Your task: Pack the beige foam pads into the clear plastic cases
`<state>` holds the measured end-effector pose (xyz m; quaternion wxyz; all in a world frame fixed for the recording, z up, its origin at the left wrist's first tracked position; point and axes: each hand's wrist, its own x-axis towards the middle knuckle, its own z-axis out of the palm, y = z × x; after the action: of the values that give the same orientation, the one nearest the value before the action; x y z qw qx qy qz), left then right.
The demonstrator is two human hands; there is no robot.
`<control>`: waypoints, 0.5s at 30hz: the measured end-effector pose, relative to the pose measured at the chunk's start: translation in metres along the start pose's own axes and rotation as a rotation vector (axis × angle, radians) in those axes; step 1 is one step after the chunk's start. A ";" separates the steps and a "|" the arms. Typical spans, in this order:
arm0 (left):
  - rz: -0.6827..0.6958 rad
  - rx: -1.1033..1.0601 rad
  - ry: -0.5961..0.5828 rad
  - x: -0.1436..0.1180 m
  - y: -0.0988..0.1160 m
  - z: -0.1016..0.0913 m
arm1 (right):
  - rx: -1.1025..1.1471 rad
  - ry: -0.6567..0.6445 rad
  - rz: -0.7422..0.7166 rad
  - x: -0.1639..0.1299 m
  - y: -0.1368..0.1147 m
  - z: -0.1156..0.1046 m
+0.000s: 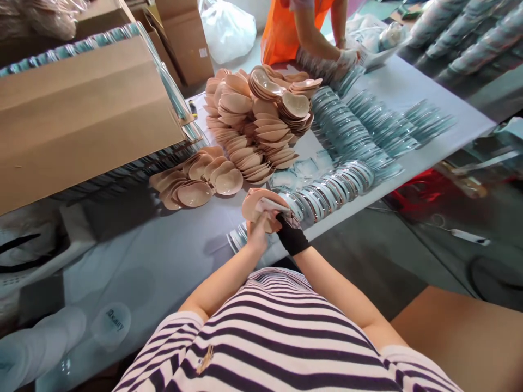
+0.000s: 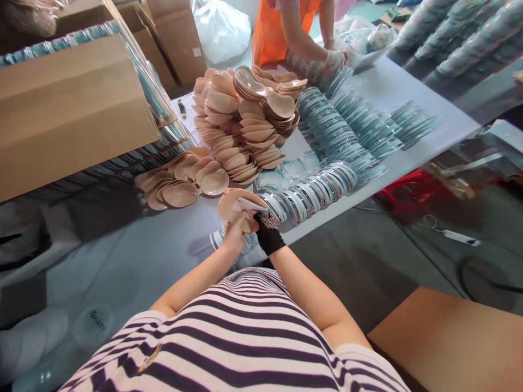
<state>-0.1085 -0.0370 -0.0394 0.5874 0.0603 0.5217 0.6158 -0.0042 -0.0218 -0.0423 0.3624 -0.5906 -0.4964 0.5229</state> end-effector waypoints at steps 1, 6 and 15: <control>0.047 0.010 -0.037 0.003 0.006 0.000 | 0.014 0.044 0.026 0.001 -0.001 -0.003; 0.273 0.090 -0.333 0.022 0.052 -0.005 | 0.049 -0.133 0.039 0.001 -0.018 -0.032; 0.277 0.064 -0.181 0.029 0.034 0.014 | 0.209 -0.213 0.109 -0.014 0.004 -0.019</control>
<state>-0.1298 0.0019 -0.0245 0.5391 0.2057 0.4728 0.6660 0.0156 -0.0340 -0.0387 0.3384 -0.5167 -0.4422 0.6504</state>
